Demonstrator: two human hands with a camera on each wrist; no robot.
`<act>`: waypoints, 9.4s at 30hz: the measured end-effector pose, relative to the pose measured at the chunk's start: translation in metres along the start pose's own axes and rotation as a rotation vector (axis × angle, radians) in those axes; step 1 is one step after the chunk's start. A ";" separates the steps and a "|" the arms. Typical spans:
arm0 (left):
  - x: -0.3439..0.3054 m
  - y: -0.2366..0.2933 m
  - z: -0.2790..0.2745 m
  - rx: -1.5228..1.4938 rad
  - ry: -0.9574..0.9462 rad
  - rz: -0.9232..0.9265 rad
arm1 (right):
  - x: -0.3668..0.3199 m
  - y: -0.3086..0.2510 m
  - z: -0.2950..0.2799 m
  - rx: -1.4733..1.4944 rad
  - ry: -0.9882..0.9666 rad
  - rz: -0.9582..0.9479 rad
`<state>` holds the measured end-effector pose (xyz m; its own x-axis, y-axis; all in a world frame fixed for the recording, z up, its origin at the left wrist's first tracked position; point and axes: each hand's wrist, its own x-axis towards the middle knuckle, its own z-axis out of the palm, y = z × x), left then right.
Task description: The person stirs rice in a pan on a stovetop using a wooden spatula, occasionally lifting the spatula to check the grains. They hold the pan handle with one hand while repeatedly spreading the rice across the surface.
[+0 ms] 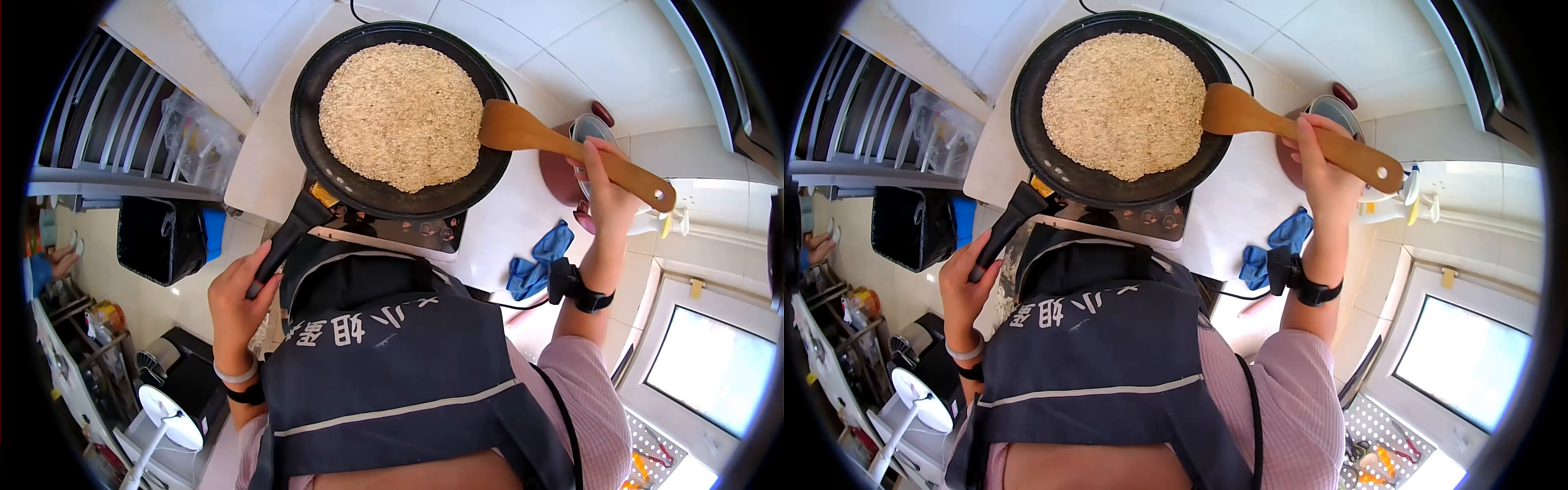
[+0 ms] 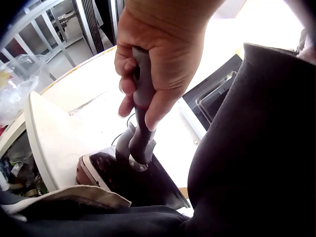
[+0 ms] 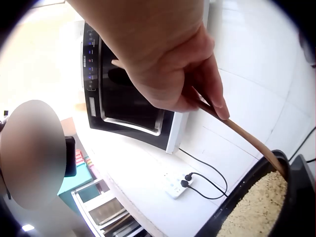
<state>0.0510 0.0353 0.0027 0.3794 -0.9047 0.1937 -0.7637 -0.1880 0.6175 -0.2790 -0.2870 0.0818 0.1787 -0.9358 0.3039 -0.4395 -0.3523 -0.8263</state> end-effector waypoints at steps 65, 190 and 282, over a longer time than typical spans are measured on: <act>-0.033 -0.055 0.006 -1.058 0.034 -0.246 | -0.004 -0.026 0.031 -0.001 -0.724 -0.769; -0.006 -0.078 0.053 -1.405 0.466 -0.304 | -0.019 0.022 0.044 0.022 -0.150 -0.295; 0.001 -0.068 0.056 -1.305 0.477 -0.278 | 0.004 0.028 0.108 0.363 -0.543 -0.301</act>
<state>0.0741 0.0263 -0.0817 0.7728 -0.6342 0.0237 0.2882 0.3840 0.8772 -0.1954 -0.2988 0.0083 0.7000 -0.6266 0.3425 0.0010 -0.4787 -0.8780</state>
